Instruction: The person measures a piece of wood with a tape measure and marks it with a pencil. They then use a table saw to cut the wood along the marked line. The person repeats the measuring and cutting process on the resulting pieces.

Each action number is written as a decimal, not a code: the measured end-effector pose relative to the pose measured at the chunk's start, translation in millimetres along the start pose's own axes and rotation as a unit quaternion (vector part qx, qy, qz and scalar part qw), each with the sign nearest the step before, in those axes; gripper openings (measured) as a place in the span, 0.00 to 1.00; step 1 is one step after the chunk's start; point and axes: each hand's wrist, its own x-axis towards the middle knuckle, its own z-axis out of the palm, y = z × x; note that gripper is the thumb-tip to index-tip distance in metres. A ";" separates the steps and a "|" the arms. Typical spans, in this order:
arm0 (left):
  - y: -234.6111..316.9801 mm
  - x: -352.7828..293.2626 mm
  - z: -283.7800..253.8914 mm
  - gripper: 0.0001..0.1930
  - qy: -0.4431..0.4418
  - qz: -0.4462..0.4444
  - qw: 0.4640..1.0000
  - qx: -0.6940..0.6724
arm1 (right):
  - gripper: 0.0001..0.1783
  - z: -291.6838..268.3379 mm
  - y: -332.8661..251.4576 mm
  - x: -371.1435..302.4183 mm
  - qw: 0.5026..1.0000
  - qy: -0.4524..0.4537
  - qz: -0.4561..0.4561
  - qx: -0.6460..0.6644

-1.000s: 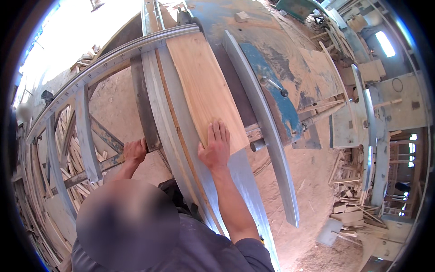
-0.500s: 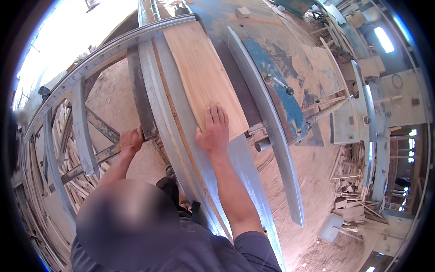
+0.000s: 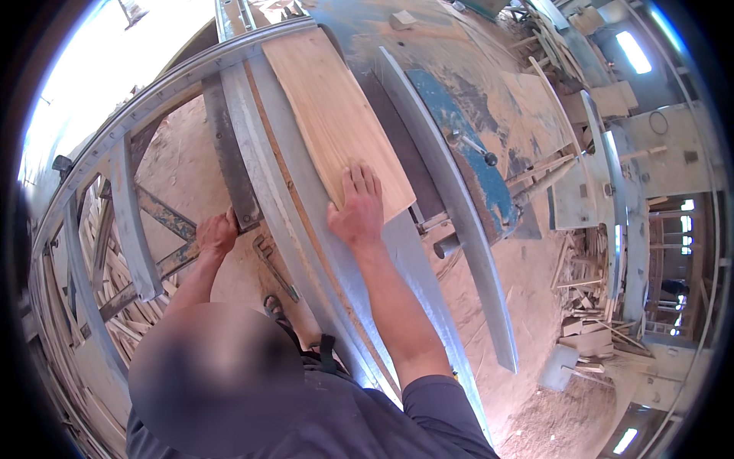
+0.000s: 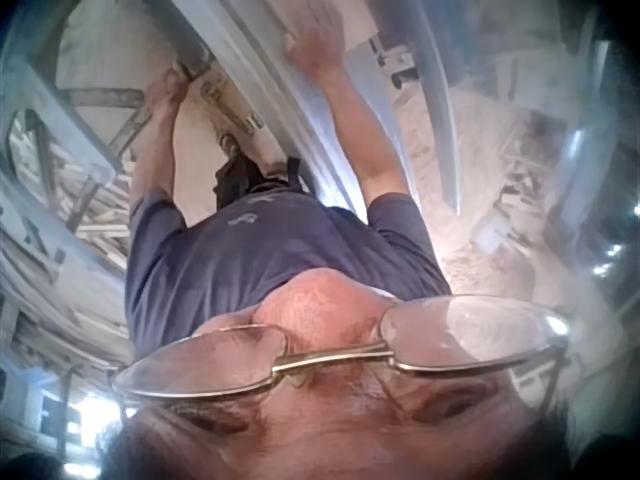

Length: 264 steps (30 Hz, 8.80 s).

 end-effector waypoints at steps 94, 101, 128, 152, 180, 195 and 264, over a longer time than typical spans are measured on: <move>-33.4 279.1 -39.7 0.37 -0.022 0.002 0.999 0.033 | 0.38 129.8 2.5 258.3 0.999 -0.023 0.027 -0.017; -33.7 295.8 -49.8 0.36 -0.033 -0.013 0.999 0.030 | 0.28 143.0 -10.3 266.2 1.000 0.011 -0.010 0.010; 178.8 603.2 -156.5 0.16 0.152 0.531 0.796 -0.248 | 0.25 174.8 -89.6 353.8 0.995 0.021 0.084 0.048; 37.5 736.2 -219.6 0.26 0.407 0.103 0.845 -0.331 | 0.34 192.3 -105.6 360.0 0.997 -0.021 0.072 -0.018; -160.6 307.9 -108.2 0.46 -0.098 0.185 0.978 0.023 | 0.36 76.2 -139.6 46.9 0.999 -0.002 0.045 0.011; -186.0 196.6 -71.1 0.47 -0.003 0.276 0.961 -0.015 | 0.33 24.0 -161.8 -55.1 0.998 0.042 0.054 -0.010; 334.3 -143.2 27.1 0.44 0.072 0.114 0.774 -0.619 | 0.30 -157.0 75.1 -254.4 0.996 0.081 -0.006 -0.047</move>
